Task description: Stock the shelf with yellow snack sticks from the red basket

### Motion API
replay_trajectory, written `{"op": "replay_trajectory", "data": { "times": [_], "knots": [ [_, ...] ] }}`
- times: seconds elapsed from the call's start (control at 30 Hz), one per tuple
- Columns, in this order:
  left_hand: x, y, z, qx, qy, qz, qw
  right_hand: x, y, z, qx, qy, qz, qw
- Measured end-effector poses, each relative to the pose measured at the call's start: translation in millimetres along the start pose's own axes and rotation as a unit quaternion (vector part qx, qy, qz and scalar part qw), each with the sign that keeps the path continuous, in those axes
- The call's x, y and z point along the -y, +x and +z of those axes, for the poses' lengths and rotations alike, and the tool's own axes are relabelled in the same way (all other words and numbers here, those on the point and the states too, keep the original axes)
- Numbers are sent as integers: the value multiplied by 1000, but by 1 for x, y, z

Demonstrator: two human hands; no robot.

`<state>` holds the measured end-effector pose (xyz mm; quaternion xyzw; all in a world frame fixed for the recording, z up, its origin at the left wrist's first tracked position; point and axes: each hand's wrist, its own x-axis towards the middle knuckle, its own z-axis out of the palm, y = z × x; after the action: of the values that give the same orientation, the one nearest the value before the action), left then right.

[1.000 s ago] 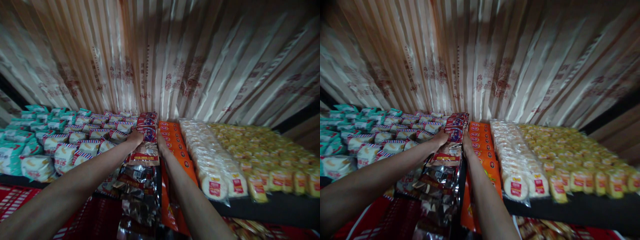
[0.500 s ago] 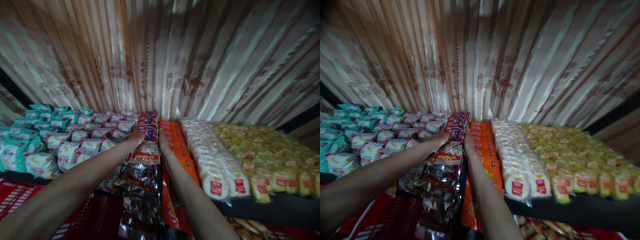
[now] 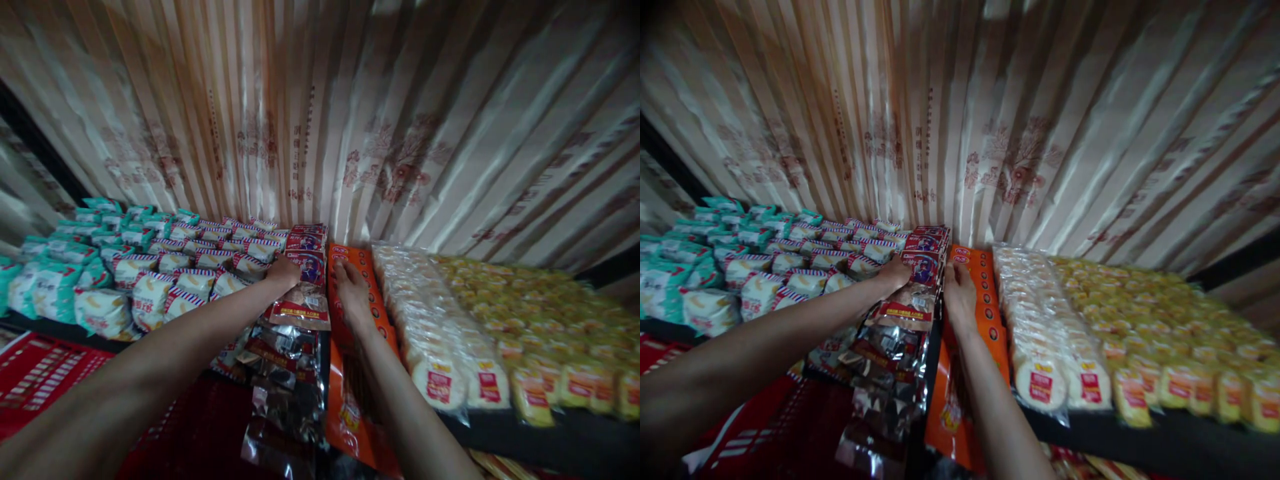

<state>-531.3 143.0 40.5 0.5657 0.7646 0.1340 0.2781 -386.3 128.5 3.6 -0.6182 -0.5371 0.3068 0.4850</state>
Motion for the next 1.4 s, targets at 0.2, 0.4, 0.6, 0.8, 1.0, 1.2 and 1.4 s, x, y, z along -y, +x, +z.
{"op": "replay_trajectory", "data": {
  "times": [0.2, 0.4, 0.6, 0.8, 1.0, 1.2, 1.4],
  "knots": [
    [-4, -2, 1, -24, -12, -32, 999, 18, -29, -12, 93, -78, -2, 993],
    [-4, -5, 2, -65, -23, -10, 998, 17, -27, -6, 98, -63, -16, 993],
    [-4, -14, 5, -114, -18, 50, 992, 17, -24, -5, 99, -76, -15, 992],
    [-6, -27, -5, -159, 89, 233, 955, 20, -27, -3, 96, -97, -15, 991],
    [15, -74, -9, -150, 113, 389, 902, 25, -34, -5, 93, -111, -27, 989],
    [66, -137, 11, -145, 83, 447, 879, 21, -45, -2, 100, -142, -71, 982],
    [82, -157, 11, -148, 51, 412, 898, 20, -54, 0, 103, -133, -65, 984]
  ]
}}
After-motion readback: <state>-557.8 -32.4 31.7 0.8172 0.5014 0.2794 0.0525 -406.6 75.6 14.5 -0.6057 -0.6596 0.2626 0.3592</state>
